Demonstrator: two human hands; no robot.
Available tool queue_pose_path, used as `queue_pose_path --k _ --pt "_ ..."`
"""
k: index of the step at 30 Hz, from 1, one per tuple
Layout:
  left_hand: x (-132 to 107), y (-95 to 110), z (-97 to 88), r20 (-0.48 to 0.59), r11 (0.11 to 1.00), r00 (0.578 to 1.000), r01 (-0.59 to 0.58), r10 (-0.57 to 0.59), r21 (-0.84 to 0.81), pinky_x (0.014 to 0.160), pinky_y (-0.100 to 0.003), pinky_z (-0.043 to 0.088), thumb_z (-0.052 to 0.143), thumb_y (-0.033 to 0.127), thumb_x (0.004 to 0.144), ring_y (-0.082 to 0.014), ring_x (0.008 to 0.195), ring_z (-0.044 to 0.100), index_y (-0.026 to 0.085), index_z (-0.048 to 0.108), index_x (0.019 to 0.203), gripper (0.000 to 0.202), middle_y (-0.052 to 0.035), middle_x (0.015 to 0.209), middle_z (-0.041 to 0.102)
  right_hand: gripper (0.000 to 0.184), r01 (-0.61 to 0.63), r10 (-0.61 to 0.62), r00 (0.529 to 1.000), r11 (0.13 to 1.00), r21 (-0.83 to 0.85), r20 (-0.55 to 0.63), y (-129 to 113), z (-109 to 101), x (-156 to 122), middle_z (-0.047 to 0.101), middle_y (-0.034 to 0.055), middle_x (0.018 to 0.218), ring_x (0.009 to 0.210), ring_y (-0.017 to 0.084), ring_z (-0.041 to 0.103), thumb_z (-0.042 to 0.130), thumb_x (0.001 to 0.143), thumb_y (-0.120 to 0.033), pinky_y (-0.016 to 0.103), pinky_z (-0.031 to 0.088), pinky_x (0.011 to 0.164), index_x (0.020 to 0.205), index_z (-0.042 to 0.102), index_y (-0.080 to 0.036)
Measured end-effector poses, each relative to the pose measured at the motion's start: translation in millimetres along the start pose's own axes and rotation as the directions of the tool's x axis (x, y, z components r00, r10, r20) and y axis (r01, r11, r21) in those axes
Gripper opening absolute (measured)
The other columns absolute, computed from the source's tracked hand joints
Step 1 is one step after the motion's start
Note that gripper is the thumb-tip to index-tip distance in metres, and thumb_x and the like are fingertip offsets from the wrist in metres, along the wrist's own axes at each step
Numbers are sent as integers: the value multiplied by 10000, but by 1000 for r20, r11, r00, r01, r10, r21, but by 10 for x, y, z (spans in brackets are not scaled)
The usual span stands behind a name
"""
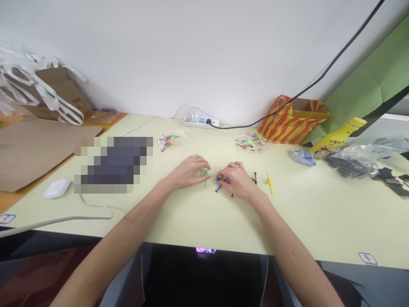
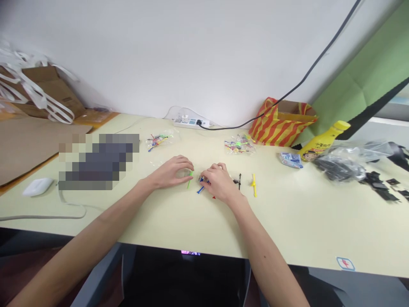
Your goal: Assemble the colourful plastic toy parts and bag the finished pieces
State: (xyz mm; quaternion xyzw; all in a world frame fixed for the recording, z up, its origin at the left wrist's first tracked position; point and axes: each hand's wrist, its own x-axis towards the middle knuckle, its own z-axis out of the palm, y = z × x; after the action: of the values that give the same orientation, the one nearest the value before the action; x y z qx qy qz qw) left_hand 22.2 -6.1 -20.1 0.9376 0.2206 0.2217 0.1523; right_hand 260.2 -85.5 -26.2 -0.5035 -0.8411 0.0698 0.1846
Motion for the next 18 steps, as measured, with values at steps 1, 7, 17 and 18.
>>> queue_pose_path --k 1,7,17,18 --pt "4 19 3 -16 1000 1000 -1 2 1 1026 -407 454 618 431 951 -248 1110 604 220 702 1104 274 -76 1126 703 130 -5 5 1000 1000 3 0 -3 -15 -5 747 55 909 998 235 599 702 921 -319 430 284 1000 991 709 -209" --pt "21 108 124 -36 998 997 -63 63 15 1075 -448 429 612 442 968 -267 1190 564 243 612 1357 437 -94 1264 673 252 -7 8 999 1000 -30 44 15 -157 -79 750 42 944 1138 292 549 783 838 -479 557 151 1094 915 720 -247" --pt "25 44 298 13 991 991 -135 135 -10 1027 -413 430 589 336 994 -228 1109 608 256 713 1176 234 -66 1131 729 101 -45 52 989 997 -60 137 8 -126 -73 751 18 1019 1176 269 528 717 891 -205 584 129 1112 911 759 -295" --pt "27 36 299 15 991 991 -134 134 -13 1025 -409 428 592 322 993 -226 1104 611 253 714 1170 226 -66 1128 729 121 -42 50 989 997 -61 140 -2 -124 -68 753 20 1019 1170 264 532 699 900 -189 579 133 1113 913 760 -293"
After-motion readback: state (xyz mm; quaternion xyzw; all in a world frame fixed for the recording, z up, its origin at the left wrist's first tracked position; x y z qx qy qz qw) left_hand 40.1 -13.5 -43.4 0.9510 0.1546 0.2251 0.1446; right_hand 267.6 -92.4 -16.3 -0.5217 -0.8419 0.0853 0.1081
